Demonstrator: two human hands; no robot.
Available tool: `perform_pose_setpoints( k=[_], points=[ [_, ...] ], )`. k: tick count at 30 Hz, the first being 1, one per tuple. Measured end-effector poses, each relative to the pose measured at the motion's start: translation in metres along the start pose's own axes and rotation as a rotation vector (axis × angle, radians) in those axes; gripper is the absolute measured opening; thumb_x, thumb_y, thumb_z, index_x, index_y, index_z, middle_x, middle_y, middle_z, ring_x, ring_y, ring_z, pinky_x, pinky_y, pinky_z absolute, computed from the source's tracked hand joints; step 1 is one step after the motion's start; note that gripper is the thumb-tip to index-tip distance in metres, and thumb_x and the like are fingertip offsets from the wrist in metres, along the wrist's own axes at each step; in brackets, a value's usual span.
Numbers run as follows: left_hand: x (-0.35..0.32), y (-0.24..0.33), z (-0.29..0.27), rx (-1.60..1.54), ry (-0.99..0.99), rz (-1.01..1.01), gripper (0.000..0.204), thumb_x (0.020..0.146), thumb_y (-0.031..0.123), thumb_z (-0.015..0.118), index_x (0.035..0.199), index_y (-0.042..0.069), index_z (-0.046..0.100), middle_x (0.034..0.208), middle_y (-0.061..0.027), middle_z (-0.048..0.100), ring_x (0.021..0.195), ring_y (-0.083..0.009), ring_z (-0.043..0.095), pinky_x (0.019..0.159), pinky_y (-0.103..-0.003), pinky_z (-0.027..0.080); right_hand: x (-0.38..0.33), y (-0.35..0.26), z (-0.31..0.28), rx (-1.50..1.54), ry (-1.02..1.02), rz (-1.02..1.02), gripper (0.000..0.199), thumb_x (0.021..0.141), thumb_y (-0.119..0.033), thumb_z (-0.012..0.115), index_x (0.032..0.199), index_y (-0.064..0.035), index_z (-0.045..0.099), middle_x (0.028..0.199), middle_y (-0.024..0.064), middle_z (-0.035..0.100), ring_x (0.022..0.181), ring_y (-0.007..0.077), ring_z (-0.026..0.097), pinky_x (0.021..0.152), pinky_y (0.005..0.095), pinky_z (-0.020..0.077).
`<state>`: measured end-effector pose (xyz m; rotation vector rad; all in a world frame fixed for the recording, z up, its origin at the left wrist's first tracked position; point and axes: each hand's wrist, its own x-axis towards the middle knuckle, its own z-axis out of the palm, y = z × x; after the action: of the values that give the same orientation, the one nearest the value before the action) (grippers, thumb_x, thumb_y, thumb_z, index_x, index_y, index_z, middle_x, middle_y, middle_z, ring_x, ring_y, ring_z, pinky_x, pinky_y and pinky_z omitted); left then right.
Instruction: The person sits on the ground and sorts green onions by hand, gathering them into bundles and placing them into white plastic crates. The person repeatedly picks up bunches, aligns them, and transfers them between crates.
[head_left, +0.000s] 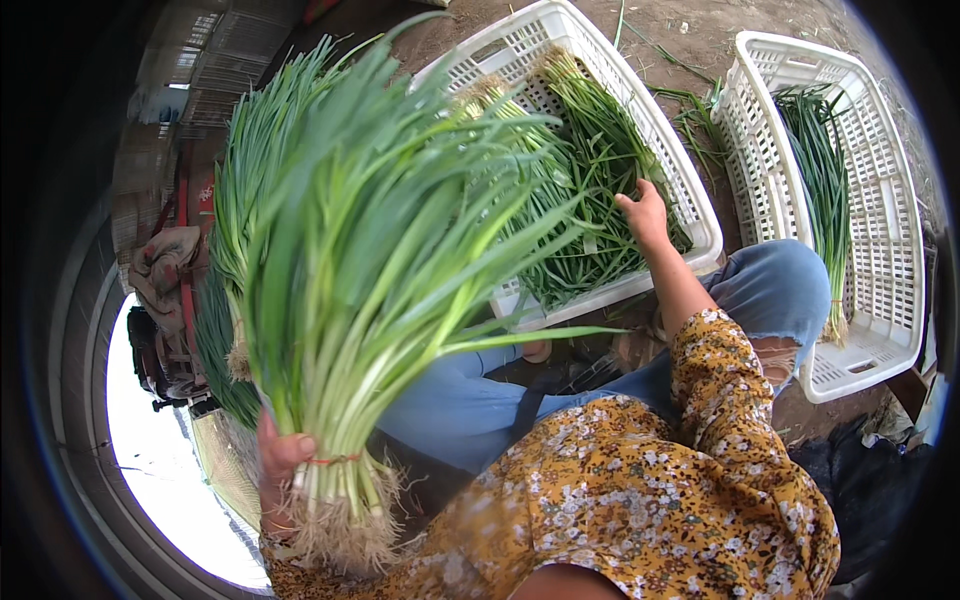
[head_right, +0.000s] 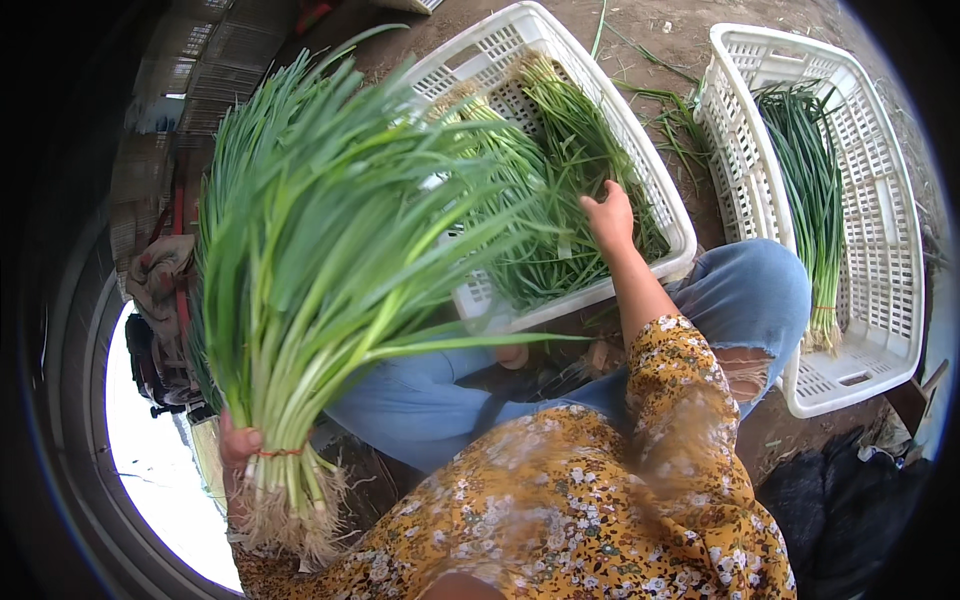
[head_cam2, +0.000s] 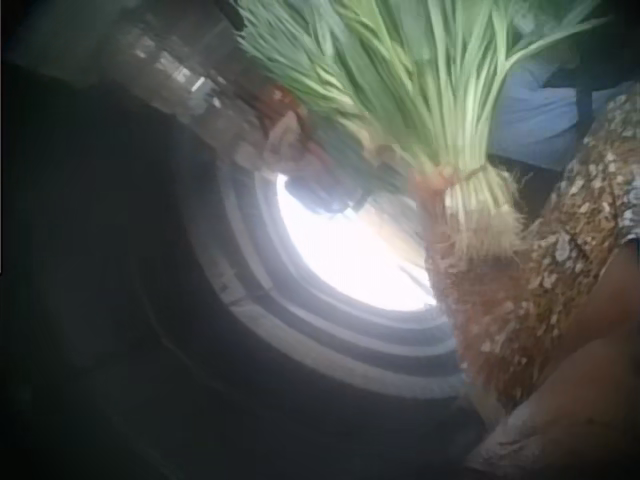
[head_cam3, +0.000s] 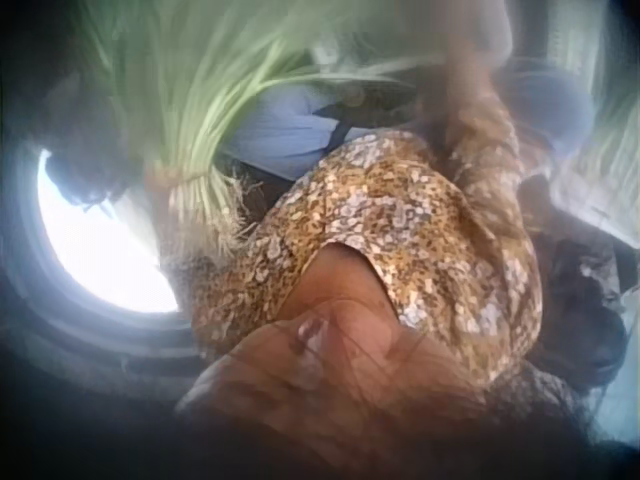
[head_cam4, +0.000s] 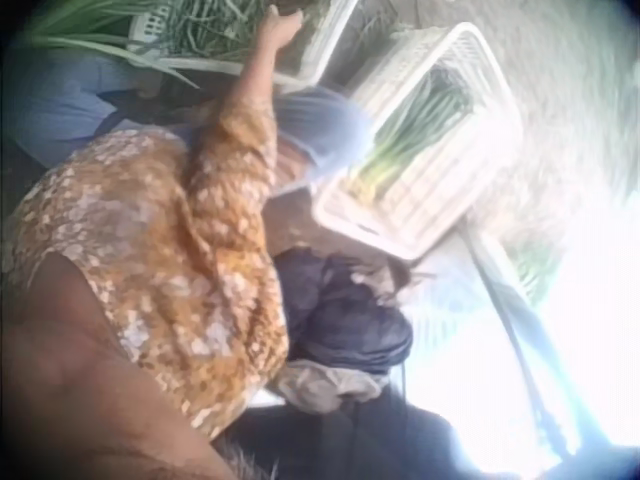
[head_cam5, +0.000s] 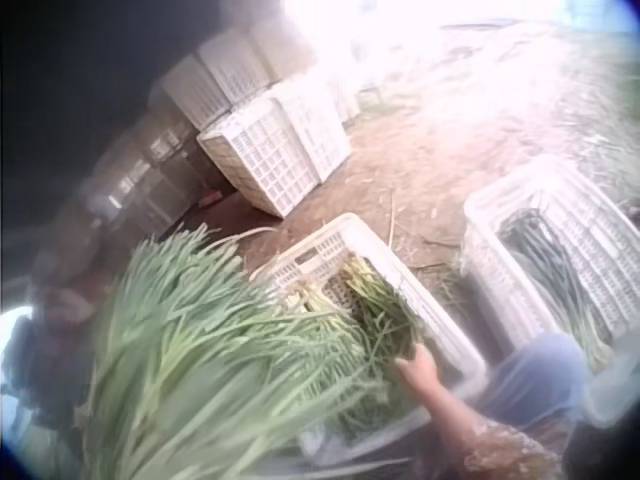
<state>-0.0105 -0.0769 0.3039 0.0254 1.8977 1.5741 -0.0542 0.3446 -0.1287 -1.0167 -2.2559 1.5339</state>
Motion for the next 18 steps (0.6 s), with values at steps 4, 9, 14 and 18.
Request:
perform_pose_setpoints(
  k=[4, 9, 14, 18],
  points=[
    [0.013, 0.067, 0.014, 0.271, 0.257, 0.138, 0.073, 0.071, 0.031, 0.071, 0.123, -0.013, 0.045, 0.097, -0.0257, 0.065, 0.078, -0.0276, 0.069, 0.072, -0.034, 0.06, -0.057, -0.048, 0.012, -0.386, -0.323, 0.031, 0.072, 0.072, -0.03, 0.079, 0.132, -0.0081, 0.047, 0.148, 0.0193, 0.029, 0.113, 0.0417, 0.054, 0.091, 0.0512, 0.0481],
    [0.122, 0.072, 0.046, 0.424, 0.193, 0.154, 0.07, 0.068, 0.012, 0.068, 0.131, -0.006, 0.043, 0.116, -0.0158, 0.061, 0.095, -0.026, 0.065, 0.085, -0.036, 0.053, -0.061, -0.028, 0.013, -0.73, -0.584, -0.052, 0.027, 0.08, -0.02, 0.065, 0.101, -0.003, 0.067, 0.146, 0.0168, 0.035, 0.111, 0.0447, 0.054, 0.092, 0.0591, 0.0405],
    [0.187, -0.014, 0.023, 1.341, 0.118, -0.027, 0.081, 0.066, 0.01, 0.069, 0.141, 0.006, 0.037, 0.1, -0.0227, 0.063, 0.087, -0.0336, 0.066, 0.079, -0.04, 0.053, -0.054, -0.07, -0.013, -0.709, -0.372, 0.032, 0.044, 0.081, -0.011, 0.058, 0.123, -0.0039, 0.052, 0.15, 0.0205, 0.027, 0.11, 0.0475, 0.055, 0.092, 0.0566, 0.0445],
    [0.194, -0.069, 0.038, 1.91, -0.075, -0.053, 0.082, 0.068, 0.009, 0.068, 0.143, -0.001, 0.034, 0.096, -0.0224, 0.06, 0.085, -0.0346, 0.064, 0.073, -0.041, 0.054, -0.046, -0.072, -0.022, -0.622, -0.877, -0.185, 0.054, 0.08, -0.029, 0.07, 0.123, -0.0018, 0.055, 0.126, 0.0225, 0.056, 0.111, 0.0364, 0.059, 0.092, 0.045, 0.049]
  ],
)
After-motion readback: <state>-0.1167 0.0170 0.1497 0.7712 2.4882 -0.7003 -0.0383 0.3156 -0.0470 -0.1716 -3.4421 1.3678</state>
